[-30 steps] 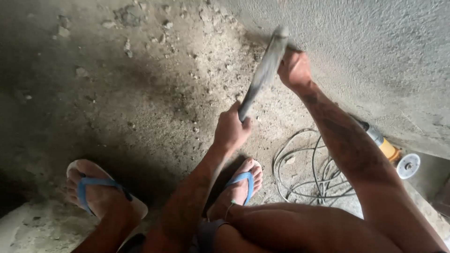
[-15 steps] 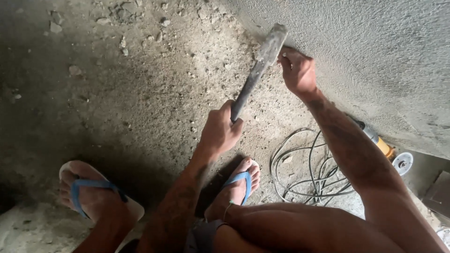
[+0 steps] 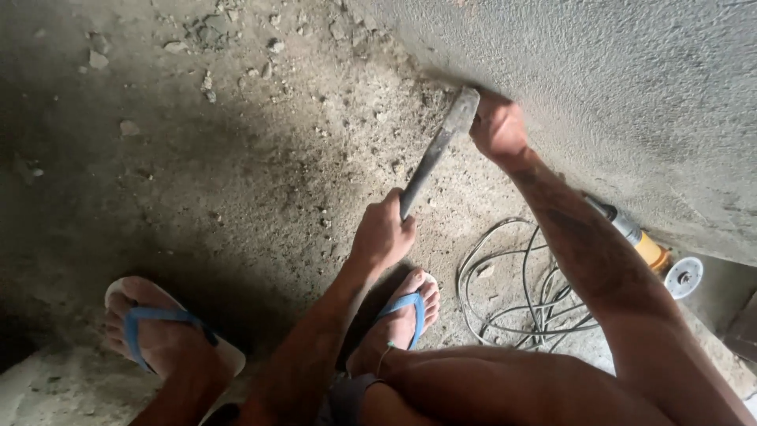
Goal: The person uses a hammer and chisel to chip away at the base of a concrete wall, creating a groove along the floor-wall junction. They repeatedly strike the chisel and clear debris by hand. Another person is briefly visible nearby.
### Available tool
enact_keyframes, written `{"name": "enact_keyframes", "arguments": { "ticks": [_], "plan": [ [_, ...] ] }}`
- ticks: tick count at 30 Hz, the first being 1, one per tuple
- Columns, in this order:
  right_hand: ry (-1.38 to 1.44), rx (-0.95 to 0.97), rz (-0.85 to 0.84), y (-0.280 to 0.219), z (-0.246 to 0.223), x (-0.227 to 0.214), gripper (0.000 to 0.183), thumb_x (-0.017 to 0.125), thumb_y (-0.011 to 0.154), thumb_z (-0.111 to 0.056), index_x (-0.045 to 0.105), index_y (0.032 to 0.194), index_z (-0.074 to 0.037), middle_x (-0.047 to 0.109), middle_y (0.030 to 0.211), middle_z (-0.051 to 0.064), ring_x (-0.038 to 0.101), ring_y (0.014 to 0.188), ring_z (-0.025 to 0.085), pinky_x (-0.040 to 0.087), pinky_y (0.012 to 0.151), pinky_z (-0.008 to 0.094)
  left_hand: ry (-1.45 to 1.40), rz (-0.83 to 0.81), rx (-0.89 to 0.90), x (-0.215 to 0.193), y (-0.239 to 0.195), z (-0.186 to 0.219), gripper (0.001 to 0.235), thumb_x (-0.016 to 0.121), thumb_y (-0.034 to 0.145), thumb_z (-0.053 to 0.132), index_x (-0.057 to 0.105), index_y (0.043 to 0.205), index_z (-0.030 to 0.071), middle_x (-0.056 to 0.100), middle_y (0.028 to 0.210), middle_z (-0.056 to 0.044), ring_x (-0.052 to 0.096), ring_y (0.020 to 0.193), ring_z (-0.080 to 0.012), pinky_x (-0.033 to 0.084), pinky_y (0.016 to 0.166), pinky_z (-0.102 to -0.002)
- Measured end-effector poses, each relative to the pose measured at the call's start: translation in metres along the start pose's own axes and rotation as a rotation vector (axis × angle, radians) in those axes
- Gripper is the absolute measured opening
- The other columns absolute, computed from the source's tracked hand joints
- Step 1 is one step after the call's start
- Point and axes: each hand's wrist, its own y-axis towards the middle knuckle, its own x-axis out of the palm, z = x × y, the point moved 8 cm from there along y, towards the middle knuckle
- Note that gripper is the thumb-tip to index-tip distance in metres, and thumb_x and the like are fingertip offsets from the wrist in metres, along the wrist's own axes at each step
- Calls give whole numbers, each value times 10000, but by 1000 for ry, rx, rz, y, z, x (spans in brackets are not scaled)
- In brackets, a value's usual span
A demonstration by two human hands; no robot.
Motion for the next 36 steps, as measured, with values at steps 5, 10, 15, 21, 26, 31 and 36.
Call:
{"name": "enact_keyframes", "arguments": {
  "ticks": [5,10,15,21,26,31,36],
  "plan": [
    [216,-32,44,34,-51,-30,245,505,1213,41,675,1042,-6,700,723,117,583,434,125,426,305,289,-48,65,82,-19,-12,7,280,752,1097,130,689,1348,24,785,838,-67,615,452,-88,533,335,-255],
    [88,-92,105,62,-77,-36,247,540,1214,70,724,1060,9,714,741,117,554,444,107,404,323,270,-32,202,140,-50,-16,27,269,750,1039,148,701,1268,16,769,764,-74,591,440,-123,548,353,-318],
    [32,-206,101,57,-48,-4,310,463,1300,-64,625,1036,-73,638,745,53,509,459,96,449,369,266,-18,275,201,-59,-32,38,94,730,1070,98,718,1142,39,760,748,-57,609,459,-114,597,395,-314],
    [5,-117,70,54,-21,16,296,507,1233,-82,605,955,-95,592,691,50,497,442,135,429,377,311,-153,401,519,-54,-38,49,68,672,986,-2,660,944,51,595,518,-75,588,350,-222,506,362,-343],
    [-18,-13,36,41,-2,33,298,560,1153,-103,580,857,-121,537,626,49,483,421,181,407,388,367,-132,418,505,-55,-37,47,52,658,940,34,654,910,77,583,501,-80,585,353,-222,503,375,-355],
    [-36,62,5,31,18,48,312,599,1093,-120,560,783,-140,495,577,50,473,406,217,391,395,408,-90,430,513,-54,-39,56,58,671,937,63,646,893,89,562,479,-82,594,339,-254,464,347,-378],
    [-65,125,-7,36,26,60,337,637,1032,-136,541,710,-157,454,528,51,463,391,253,376,404,451,-249,368,478,-38,-15,31,107,645,927,21,621,861,103,539,451,-51,528,302,-183,442,325,-337]
  ]
}}
